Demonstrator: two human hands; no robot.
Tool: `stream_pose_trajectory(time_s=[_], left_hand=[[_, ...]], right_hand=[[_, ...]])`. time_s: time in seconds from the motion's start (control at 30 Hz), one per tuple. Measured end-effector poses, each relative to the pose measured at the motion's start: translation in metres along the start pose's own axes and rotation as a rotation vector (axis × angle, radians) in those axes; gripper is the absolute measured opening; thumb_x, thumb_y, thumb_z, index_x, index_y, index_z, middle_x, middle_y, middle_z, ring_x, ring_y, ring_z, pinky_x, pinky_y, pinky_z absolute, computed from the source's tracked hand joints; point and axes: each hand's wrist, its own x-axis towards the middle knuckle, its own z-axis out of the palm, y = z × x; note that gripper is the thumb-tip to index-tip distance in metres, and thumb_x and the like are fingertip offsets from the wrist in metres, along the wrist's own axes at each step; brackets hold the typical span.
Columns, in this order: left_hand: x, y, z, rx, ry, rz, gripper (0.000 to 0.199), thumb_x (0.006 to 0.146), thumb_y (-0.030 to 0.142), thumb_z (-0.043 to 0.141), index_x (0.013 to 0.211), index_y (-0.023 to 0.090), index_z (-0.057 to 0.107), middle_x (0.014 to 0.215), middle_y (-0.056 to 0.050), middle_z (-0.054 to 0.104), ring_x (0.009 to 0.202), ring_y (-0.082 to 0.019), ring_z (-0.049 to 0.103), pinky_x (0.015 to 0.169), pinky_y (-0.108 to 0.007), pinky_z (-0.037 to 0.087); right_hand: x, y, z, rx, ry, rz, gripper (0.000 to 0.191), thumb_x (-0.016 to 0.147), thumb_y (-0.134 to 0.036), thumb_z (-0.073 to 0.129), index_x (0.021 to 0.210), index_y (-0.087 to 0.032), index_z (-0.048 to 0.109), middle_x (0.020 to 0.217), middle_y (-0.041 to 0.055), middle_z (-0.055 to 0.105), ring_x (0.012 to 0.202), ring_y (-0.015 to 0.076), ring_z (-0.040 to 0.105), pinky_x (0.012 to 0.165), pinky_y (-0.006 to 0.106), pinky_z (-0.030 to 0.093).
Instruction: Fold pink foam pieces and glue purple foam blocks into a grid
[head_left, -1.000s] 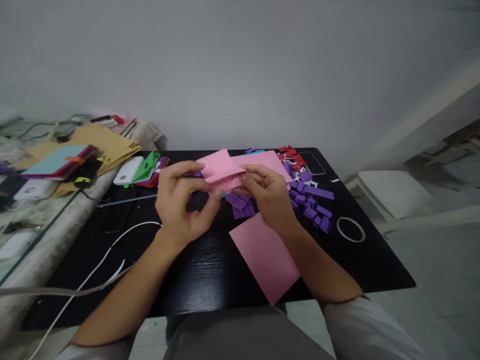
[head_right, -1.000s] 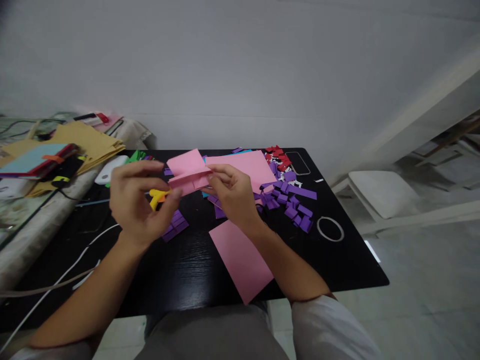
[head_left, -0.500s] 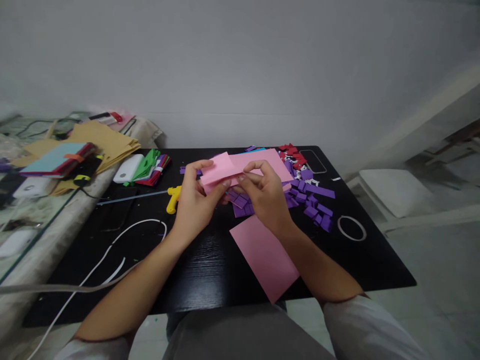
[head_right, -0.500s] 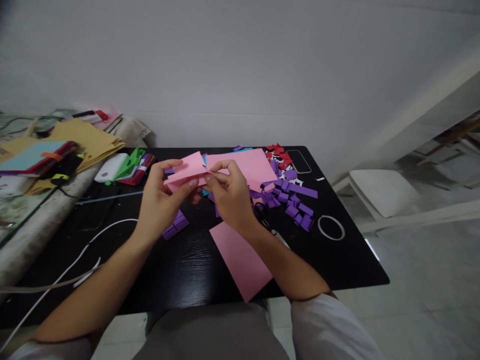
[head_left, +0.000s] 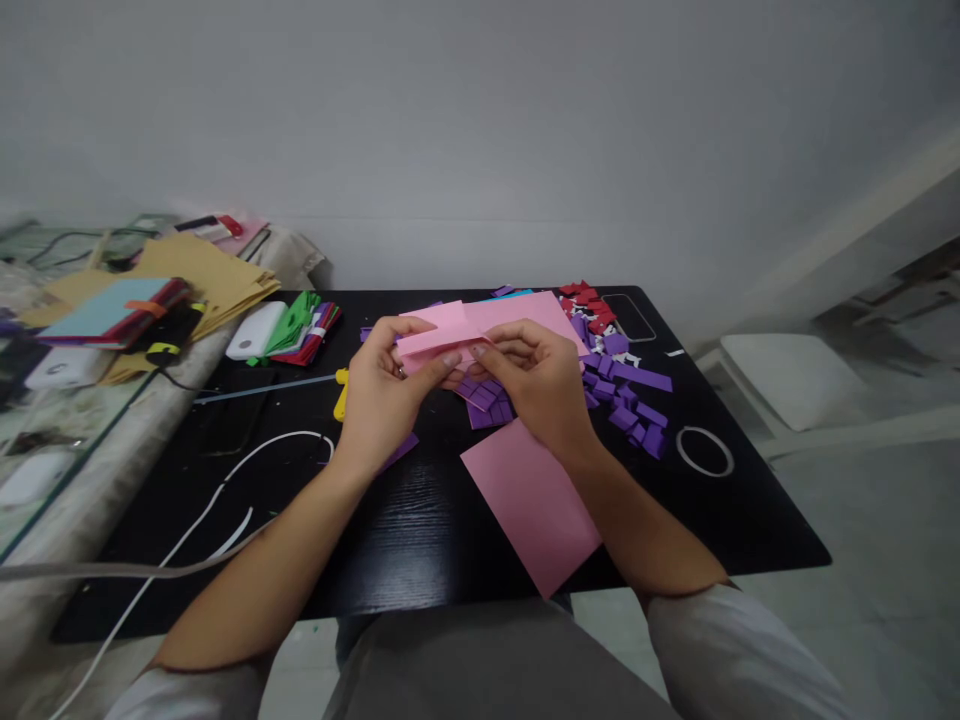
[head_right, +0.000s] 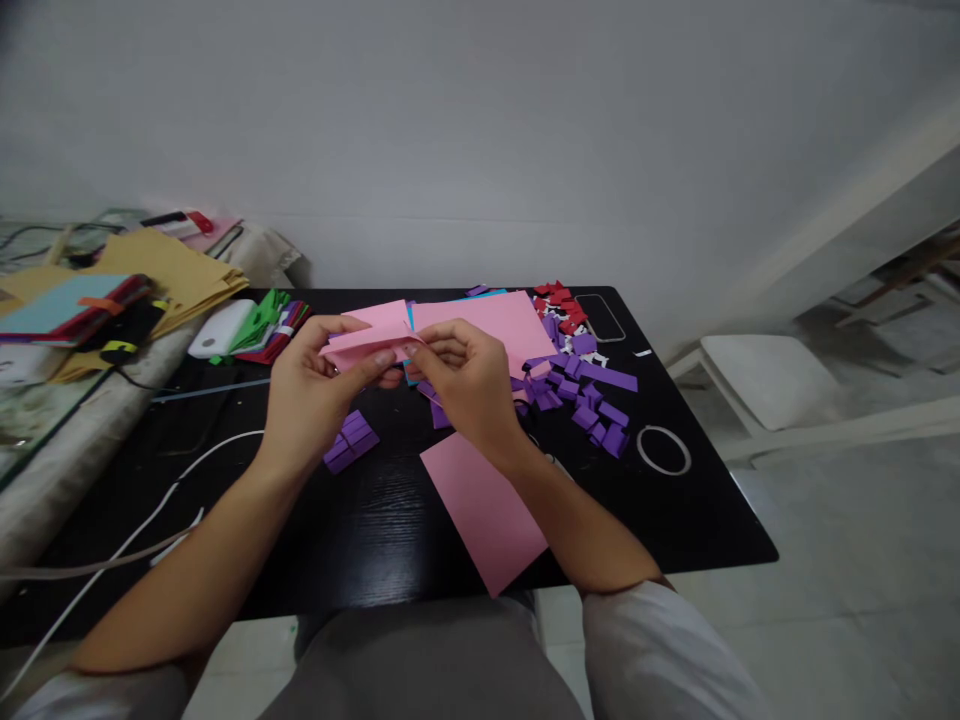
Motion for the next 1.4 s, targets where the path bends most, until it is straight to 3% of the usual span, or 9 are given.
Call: stream_pose_trajectory(time_s=[0.4,0.73,0.9,1.4], left_hand=[[0.0019,-0.0004,-0.0029,-0.055,-0.015,-0.065,0.04,0.071,0.025,0.093,0.099,0.019,0.064,0.094,-0.002,0.075,0.067,-0.015,0.075,0.069,-0.033,0.07],[0.0034,-0.0002,-0.002,-0.083,0.014,-0.094,0.041,0.063,0.019,0.095,0.092,0.019,0.067,0.08,0.002,0.074,0.065,-0.013,0.072,0.068,-0.027,0.067],[0.0027,0.001,-0.0013,-0.103,-0.005,-0.136,0.04,0.069,0.026,0.093,0.097,0.018,0.066,0.081,0.001,0.076,0.063,-0.014,0.074,0.067,-0.029,0.067],[0.0011,0.0015,0.0003,-0.069,0.029,-0.072,0.04,0.069,0.023,0.092,0.096,0.021,0.063,0.083,0.002,0.076,0.062,-0.015,0.073,0.067,-0.032,0.069]], right_hand=[[-0.0035,-0.0065,-0.0006,0.055,0.002,0.035,0.035,0.072,-0.046,0.092,0.079,-0.021,0.068,0.074,0.0016,0.078,0.073,0.021,0.08,0.076,0.037,0.07],[-0.0027,-0.008,-0.0029,0.029,-0.014,0.054,0.037,0.072,-0.047,0.092,0.078,-0.02,0.068,0.074,0.0022,0.078,0.072,0.0209,0.08,0.075,0.036,0.07],[-0.0022,-0.0086,-0.0026,0.018,-0.001,0.049,0.038,0.071,-0.047,0.093,0.079,-0.02,0.068,0.073,0.0017,0.077,0.071,0.0199,0.08,0.073,0.034,0.07],[-0.0028,-0.0102,-0.0026,0.006,-0.028,0.077,0.036,0.074,-0.047,0.091,0.08,-0.021,0.067,0.073,0.002,0.078,0.073,0.0222,0.081,0.075,0.038,0.07]])
